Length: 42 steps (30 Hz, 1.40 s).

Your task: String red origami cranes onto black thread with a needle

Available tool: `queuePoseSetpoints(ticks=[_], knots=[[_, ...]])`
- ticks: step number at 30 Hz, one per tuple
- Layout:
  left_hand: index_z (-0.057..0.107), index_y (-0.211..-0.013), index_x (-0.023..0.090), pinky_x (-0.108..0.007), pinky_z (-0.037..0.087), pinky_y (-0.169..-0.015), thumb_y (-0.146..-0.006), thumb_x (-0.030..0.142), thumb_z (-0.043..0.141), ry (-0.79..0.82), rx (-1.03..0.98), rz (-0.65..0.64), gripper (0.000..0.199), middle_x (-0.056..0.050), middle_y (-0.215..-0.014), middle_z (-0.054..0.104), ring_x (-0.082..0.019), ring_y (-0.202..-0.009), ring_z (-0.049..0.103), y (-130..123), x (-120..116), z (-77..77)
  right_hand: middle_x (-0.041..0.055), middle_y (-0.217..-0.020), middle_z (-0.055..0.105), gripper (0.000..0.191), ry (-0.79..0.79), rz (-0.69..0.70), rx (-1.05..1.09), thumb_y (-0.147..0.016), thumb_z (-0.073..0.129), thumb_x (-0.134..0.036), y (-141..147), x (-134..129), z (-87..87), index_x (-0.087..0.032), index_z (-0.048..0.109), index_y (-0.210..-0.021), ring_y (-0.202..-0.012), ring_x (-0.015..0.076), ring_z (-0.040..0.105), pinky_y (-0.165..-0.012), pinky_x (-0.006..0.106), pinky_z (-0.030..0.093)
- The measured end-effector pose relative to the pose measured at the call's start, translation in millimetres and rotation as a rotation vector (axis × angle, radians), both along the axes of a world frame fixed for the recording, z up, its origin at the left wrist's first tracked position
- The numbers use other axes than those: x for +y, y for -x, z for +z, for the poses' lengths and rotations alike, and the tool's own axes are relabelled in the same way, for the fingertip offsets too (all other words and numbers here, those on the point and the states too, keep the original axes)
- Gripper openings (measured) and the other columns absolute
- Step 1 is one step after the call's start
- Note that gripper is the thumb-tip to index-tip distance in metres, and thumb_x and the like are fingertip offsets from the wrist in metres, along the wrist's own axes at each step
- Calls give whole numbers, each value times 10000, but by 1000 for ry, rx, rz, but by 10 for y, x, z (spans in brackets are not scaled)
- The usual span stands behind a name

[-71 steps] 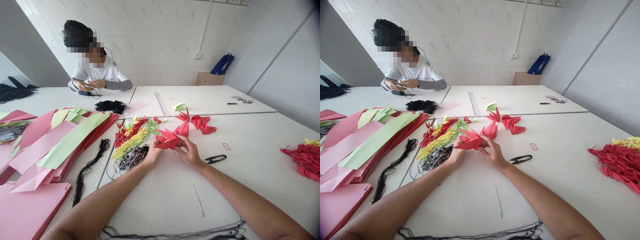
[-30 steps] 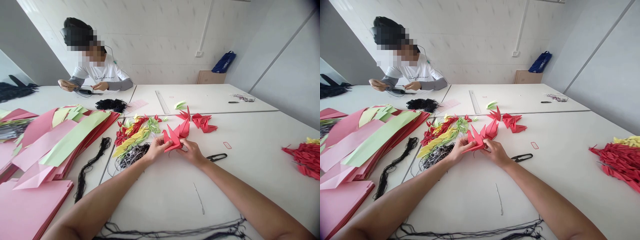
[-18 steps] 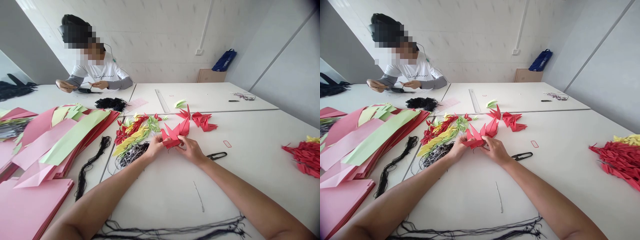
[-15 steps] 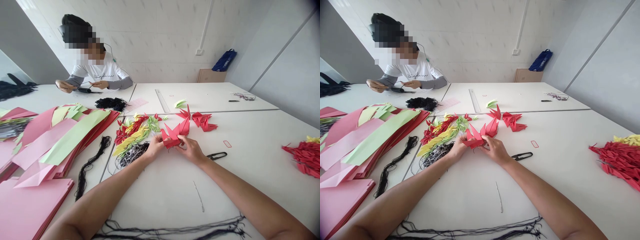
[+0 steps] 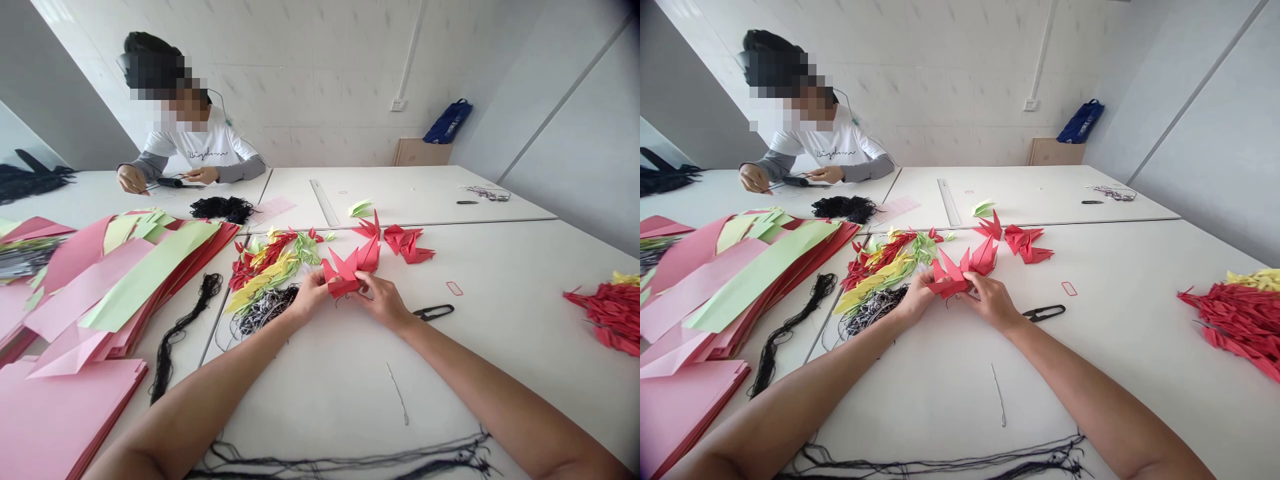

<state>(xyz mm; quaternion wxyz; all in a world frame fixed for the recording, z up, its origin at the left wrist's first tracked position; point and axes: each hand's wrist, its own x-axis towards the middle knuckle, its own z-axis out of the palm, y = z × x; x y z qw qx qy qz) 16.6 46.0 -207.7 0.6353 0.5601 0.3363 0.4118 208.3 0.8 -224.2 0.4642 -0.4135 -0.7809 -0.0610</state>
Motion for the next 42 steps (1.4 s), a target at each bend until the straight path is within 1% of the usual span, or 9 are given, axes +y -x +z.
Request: queuePoseSetpoints(ticks=[9,14,18,27,32,36,42], knots=[[759,-896,102,-272,479,-703,-722,495,798,3,-6,-7,432,-77,-849,745,-168,-734,632,-5,2,21,24,-772,712,238,-25,-16,-30,-996,554,-363,-6,6,-1,-201,557,-1171,-591,141,654,-578,252,553],[760,-894,107,-265,467,-678,-737,491,789,-4,1,-4,415,-70,-838,741,-160,-713,619,-5,-10,26,18,-773,714,223,-56,-30,-60,-991,568,-324,3,5,8,-199,550,-1174,-601,135,659,-582,244,550],[758,-851,113,-257,463,-667,-750,501,781,-29,11,8,402,-63,-824,739,-151,-695,613,-7,-5,17,23,-774,719,211,-106,-67,-110,-985,574,-275,13,-6,29,-191,554,-1177,-619,145,663,-610,261,545],[760,-870,127,-266,482,-692,-775,515,763,-54,8,21,400,-63,-842,748,-162,-715,632,-8,-13,5,9,-677,676,189,-205,-159,-236,-976,591,-251,41,-28,98,-156,565,-1138,-562,155,613,-567,285,458],[750,-885,118,-256,465,-665,-790,521,737,-102,56,50,414,-62,-833,739,-155,-699,618,-9,-12,13,26,-733,711,208,-200,-169,-241,-979,590,-243,35,-23,73,-153,553,-1163,-587,151,637,-568,277,454],[750,-924,122,-267,484,-705,-785,493,739,-149,74,79,397,-68,-885,742,-171,-755,630,-4,-18,30,32,-758,726,221,-180,-168,-247,-976,597,-246,21,-12,53,-159,554,-1175,-605,152,656,-576,277,461],[755,-877,118,-252,460,-651,-804,493,721,-120,86,77,383,-54,-806,727,-153,-686,610,1,-10,11,33,-738,718,230,-162,-162,-255,-974,599,-271,9,1,47,-170,570,-1179,-597,167,658,-574,290,473]])
